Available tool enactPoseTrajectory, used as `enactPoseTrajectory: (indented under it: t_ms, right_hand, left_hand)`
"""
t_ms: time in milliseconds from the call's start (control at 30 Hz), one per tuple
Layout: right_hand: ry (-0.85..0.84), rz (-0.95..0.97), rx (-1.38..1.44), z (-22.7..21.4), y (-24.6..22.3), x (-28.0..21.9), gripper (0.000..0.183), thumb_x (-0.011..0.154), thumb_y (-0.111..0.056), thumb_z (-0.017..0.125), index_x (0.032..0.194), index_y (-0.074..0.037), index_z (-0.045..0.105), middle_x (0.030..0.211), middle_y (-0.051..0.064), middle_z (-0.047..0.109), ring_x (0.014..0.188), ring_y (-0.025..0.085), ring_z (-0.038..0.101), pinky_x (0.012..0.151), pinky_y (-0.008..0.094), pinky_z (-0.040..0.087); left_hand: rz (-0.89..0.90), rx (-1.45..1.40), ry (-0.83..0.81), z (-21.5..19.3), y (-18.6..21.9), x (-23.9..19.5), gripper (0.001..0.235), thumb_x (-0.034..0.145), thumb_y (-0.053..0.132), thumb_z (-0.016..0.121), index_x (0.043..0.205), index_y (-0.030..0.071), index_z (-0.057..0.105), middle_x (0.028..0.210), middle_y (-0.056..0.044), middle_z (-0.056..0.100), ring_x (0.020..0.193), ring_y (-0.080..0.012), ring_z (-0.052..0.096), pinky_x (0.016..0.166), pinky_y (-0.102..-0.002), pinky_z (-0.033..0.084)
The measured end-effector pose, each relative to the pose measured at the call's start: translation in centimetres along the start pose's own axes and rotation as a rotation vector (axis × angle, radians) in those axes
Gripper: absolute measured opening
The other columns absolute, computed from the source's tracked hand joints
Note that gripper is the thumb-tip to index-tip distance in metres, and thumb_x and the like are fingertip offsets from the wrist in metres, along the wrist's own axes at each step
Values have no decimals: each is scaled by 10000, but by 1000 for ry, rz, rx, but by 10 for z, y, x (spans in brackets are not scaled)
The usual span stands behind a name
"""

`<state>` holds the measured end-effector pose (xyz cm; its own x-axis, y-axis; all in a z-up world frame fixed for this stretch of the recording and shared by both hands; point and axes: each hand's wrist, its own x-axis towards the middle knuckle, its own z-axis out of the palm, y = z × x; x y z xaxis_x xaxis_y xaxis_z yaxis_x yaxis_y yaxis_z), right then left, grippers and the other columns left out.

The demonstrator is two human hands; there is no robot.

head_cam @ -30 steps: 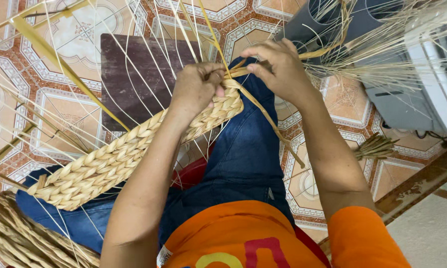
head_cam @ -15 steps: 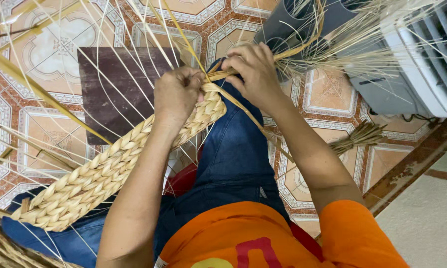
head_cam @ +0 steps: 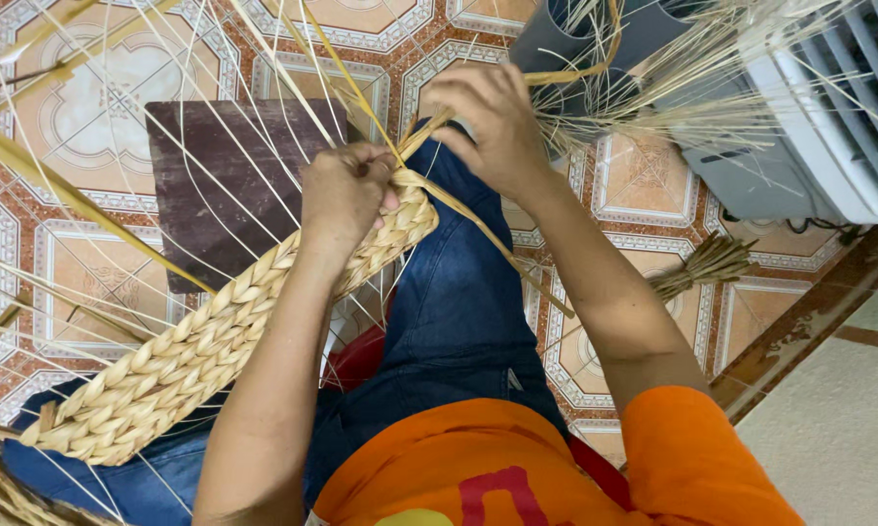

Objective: The person weaves a flat basket by hand, interlacing dried palm strips through a vertical frame held between the legs. They repeatedly pull strips through the weave, tighten the pattern, and adjust the frame to maintain alignment.

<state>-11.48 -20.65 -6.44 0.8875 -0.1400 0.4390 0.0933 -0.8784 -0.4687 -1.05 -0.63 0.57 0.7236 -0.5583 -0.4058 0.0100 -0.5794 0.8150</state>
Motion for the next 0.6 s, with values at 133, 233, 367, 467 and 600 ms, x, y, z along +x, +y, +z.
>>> enactPoseTrajectory:
  t_ms: [133, 233, 367, 467, 600]
  right_hand:
    - [459, 400, 502, -28, 51, -22, 87, 1029, -173, 680, 1082, -141, 741, 1087, 37, 709, 939, 156, 712, 832, 357, 633]
    - [738, 583, 485, -64, 93, -43, 140, 1064, -116, 641, 987, -73, 750, 910, 61, 763, 747, 109, 634, 652, 232, 528]
    - [627, 619, 537, -89, 108, -86, 143, 1086, -90, 629, 1039, -97, 763, 928, 53, 756, 785, 104, 665, 715, 262, 559]
    - [331, 773, 381, -91, 106, -109, 150, 1066, -100, 631, 1068, -118, 780, 986, 56, 782, 842, 99, 713, 777, 284, 606]
    - [1, 773, 82, -79, 108, -108, 179, 1013, -69, 657, 1149, -59, 774, 1045, 110, 780, 862, 142, 726, 812, 351, 595]
  left_hand:
    - [-39, 36, 7, 3, 0, -1, 214, 973, 197, 647, 1118, 91, 762, 622, -47, 728, 396, -84, 583, 386, -264, 493]
    - [-13, 34, 4, 2, 0, -2, 213, 978, 183, 649, 1129, 81, 760, 621, -52, 725, 390, -85, 586, 392, -264, 493]
    - [15, 26, 3, 0, 0, -2, 218, 981, 163, 647, 1146, 73, 759, 634, -58, 732, 389, -85, 591, 403, -262, 498]
    - [18, 5, 1, 1, -1, -1, 221, 979, 158, 652, 1149, 67, 761, 638, -60, 734, 393, -85, 590, 403, -263, 494]
    - [24, 29, 18, 2, 0, -2, 223, 976, 162, 650, 1153, 70, 752, 628, -52, 733, 385, -87, 592, 397, -263, 497]
